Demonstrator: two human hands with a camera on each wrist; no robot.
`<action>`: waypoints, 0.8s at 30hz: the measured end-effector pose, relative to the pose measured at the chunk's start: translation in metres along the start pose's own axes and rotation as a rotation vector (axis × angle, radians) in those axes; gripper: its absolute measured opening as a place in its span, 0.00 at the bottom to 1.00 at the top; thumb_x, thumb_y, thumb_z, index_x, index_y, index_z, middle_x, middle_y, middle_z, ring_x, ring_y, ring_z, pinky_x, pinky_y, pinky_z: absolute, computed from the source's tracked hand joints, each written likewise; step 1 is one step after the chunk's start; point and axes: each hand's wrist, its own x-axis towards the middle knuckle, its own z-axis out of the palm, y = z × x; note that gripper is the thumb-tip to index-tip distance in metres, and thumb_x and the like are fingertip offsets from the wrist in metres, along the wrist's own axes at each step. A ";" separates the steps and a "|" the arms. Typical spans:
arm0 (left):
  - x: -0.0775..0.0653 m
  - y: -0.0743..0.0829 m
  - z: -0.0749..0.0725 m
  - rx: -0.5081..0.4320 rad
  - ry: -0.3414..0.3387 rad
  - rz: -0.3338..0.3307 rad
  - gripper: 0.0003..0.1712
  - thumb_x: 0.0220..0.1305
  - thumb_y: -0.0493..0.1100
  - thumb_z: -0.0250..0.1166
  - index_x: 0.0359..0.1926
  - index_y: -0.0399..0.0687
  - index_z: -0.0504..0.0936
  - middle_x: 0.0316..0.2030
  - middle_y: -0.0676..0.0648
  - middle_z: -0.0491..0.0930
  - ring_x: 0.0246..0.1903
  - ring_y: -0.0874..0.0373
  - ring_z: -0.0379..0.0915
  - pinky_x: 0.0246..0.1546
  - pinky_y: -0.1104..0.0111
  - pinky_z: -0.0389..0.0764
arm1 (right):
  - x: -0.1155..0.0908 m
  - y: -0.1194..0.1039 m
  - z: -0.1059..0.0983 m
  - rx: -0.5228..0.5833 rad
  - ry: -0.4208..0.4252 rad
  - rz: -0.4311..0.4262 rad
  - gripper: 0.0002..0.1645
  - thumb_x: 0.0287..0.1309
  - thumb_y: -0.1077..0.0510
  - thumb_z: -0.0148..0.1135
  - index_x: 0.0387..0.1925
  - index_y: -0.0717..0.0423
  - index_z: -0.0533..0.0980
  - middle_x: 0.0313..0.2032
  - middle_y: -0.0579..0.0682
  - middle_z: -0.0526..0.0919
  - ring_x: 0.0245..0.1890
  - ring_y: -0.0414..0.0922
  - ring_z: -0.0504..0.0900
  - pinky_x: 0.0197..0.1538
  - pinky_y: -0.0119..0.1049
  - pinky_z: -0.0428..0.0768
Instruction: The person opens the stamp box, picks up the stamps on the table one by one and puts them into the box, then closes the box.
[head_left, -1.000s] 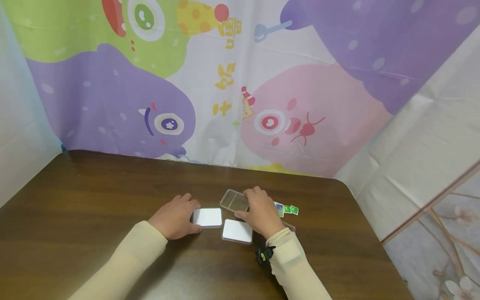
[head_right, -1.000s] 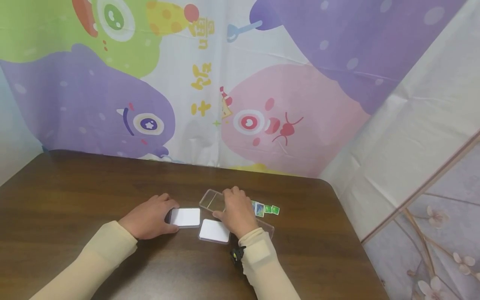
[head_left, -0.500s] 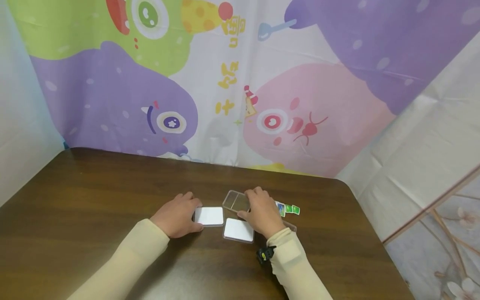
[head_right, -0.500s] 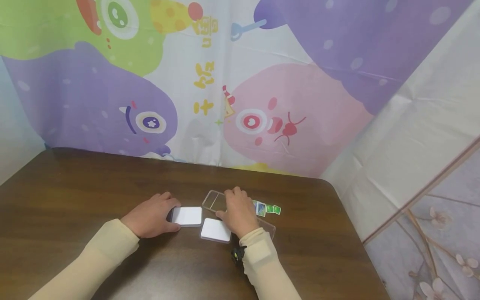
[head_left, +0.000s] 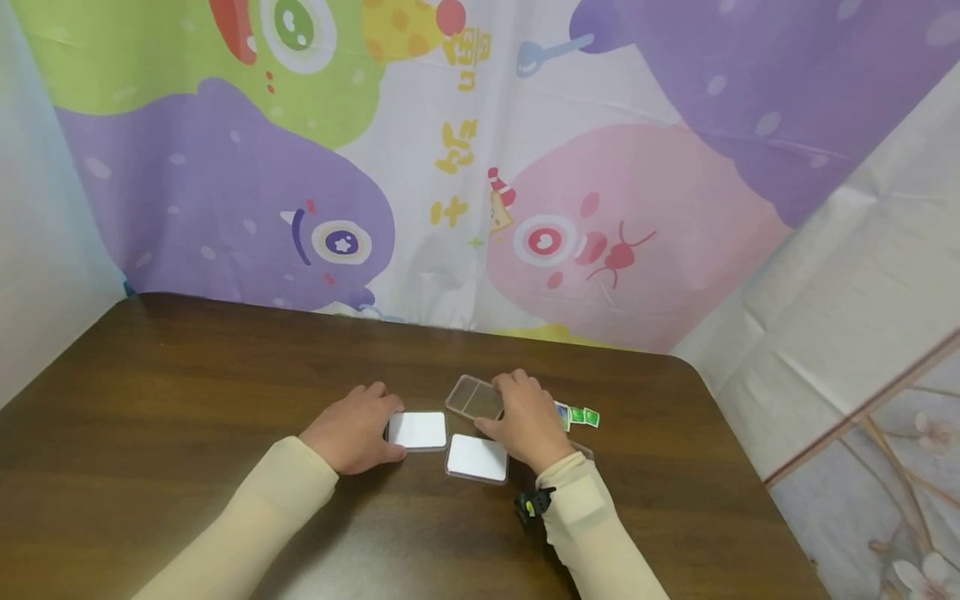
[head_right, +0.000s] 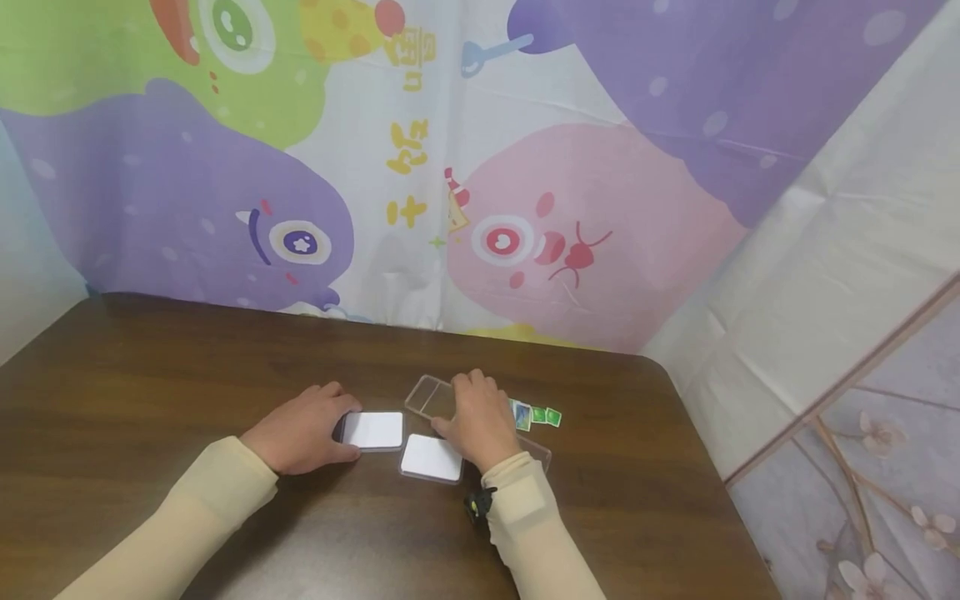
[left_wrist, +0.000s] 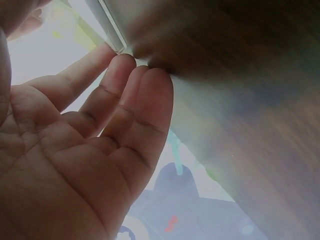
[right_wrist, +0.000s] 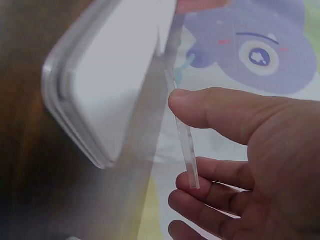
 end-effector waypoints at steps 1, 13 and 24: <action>-0.001 -0.001 -0.001 0.002 0.002 -0.005 0.28 0.55 0.51 0.78 0.51 0.40 0.83 0.43 0.43 0.76 0.40 0.48 0.71 0.42 0.53 0.78 | 0.001 0.000 -0.001 0.011 0.005 -0.001 0.34 0.53 0.46 0.79 0.56 0.61 0.79 0.46 0.55 0.81 0.42 0.50 0.79 0.46 0.47 0.80; 0.001 0.000 0.001 0.005 -0.014 -0.015 0.28 0.56 0.51 0.78 0.52 0.40 0.83 0.43 0.44 0.76 0.42 0.48 0.71 0.43 0.53 0.78 | -0.009 0.059 -0.026 0.070 0.047 0.037 0.38 0.54 0.46 0.79 0.61 0.59 0.77 0.53 0.54 0.80 0.46 0.50 0.78 0.48 0.49 0.80; 0.002 0.001 0.003 -0.004 -0.003 -0.023 0.28 0.54 0.51 0.79 0.51 0.41 0.83 0.42 0.45 0.76 0.41 0.48 0.71 0.43 0.54 0.78 | -0.054 0.155 -0.059 0.016 -0.131 -0.015 0.33 0.58 0.49 0.77 0.58 0.62 0.77 0.50 0.53 0.79 0.47 0.49 0.78 0.49 0.52 0.79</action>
